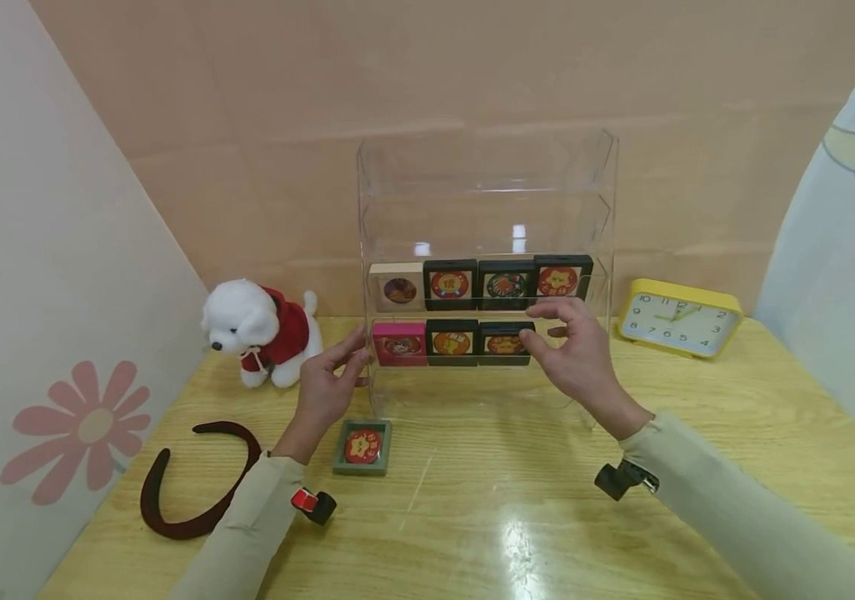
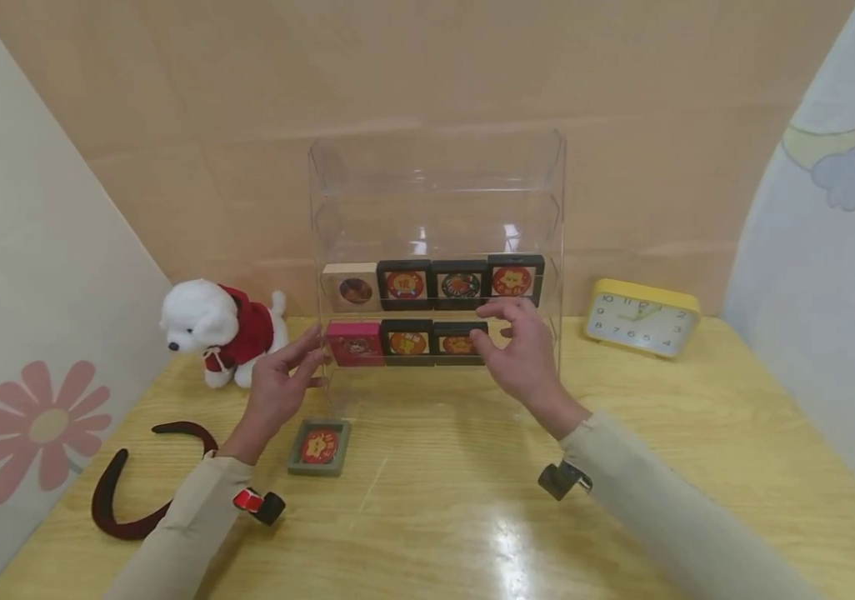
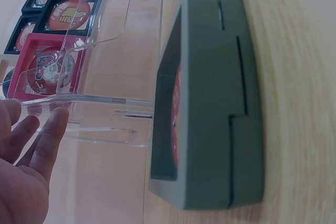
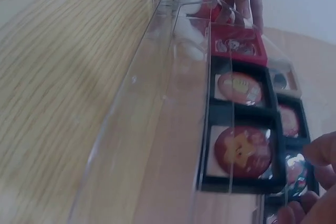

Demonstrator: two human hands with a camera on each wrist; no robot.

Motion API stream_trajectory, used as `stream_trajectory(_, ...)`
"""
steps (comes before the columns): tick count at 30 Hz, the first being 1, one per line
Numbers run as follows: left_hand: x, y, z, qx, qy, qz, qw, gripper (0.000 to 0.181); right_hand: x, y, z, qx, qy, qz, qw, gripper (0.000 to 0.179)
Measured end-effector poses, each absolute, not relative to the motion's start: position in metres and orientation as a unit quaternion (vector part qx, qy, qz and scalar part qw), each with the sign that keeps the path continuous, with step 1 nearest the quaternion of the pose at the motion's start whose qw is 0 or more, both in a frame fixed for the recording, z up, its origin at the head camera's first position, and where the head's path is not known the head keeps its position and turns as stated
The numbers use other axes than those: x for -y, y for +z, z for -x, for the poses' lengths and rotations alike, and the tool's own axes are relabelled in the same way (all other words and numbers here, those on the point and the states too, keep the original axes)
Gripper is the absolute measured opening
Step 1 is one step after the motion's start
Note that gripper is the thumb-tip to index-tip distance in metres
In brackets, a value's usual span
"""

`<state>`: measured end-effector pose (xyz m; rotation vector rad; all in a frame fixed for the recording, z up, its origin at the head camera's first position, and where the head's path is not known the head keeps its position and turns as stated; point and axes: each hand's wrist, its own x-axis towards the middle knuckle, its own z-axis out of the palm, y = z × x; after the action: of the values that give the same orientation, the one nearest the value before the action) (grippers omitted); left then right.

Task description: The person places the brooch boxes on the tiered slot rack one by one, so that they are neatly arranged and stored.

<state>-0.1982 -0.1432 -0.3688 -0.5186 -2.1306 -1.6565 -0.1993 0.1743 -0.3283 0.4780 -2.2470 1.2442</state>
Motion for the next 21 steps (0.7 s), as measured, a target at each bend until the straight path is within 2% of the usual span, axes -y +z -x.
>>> stream_trajectory(3, 0.146, -0.377, 0.205, 0.762, -0.591, 0.181, 0.195, 0.038, -0.164, -0.326, 0.194, 0.809, 0.458, -0.209, 0.302, 0.019)
stream_trajectory(6, 0.148, -0.385, 0.210, 0.762, -0.592, 0.176, 0.196, 0.038, -0.146, -0.327, 0.186, 0.795, 0.475, -0.251, 0.282, 0.017)
stream_trajectory(12, 0.150, -0.386, 0.212, 0.762, -0.593, 0.175, 0.193, 0.039, -0.103, -0.344, 0.168, 0.824, 0.451, -0.320, 0.123, 0.018)
stream_trajectory(17, 0.149, -0.385, 0.211, 0.765, -0.591, 0.172, 0.188, 0.039, -0.075, -0.361, 0.165, 0.834, 0.440, -0.333, -0.024, 0.024)
stream_trajectory(21, 0.149, -0.386, 0.210, 0.763, -0.592, 0.177, 0.192, 0.038, -0.059, -0.371, 0.167, 0.836, 0.418, -0.341, -0.096, 0.031)
